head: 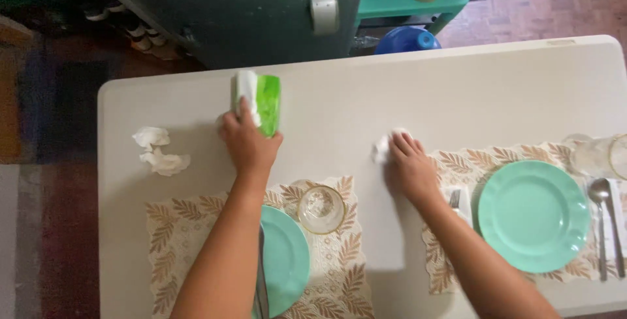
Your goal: The recorder is setting a table by arranging plates, cutlery, and napkins, and wiping surfaces.
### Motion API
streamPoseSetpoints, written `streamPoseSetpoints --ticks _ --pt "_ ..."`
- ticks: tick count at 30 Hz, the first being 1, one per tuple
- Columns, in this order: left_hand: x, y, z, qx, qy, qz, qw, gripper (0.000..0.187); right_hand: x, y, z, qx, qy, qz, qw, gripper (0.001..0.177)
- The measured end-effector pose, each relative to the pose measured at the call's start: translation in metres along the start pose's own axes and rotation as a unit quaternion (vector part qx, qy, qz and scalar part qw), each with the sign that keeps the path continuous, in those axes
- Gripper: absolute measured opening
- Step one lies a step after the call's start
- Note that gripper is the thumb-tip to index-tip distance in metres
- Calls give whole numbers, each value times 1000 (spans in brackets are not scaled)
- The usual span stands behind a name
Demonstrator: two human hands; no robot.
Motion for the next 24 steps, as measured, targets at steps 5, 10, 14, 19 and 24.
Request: streamPoseSetpoints --ticks 5,10,14,19,24 --pt "-23 4 63 36 17 -97 994 113 -19 -22 -43 62 72 -60 994 43" --pt "-52 18 105 19 52 -109 993 120 -3 18 -31 -34 -6 -43 998 48" --pt "-63 23 105 1 74 -137 988 120 -10 -9 -5 -86 -6 63 994 54" --pt "-48 6 40 -53 140 -106 983 105 -37 12 -4 -89 9 87 992 52" --pt "27 15 -49 -83 253 -33 963 72 -20 95 -54 -92 -23 76 993 53"
Point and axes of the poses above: each hand's wrist, its own y-axis away from the middle knuckle, its own x-axis out of the back of the hand, z = x × y, the point moved 2 cm from there along -y, towards the middle knuckle, and after that the axes turned 7 degrees about x, right-handed, at the moved point
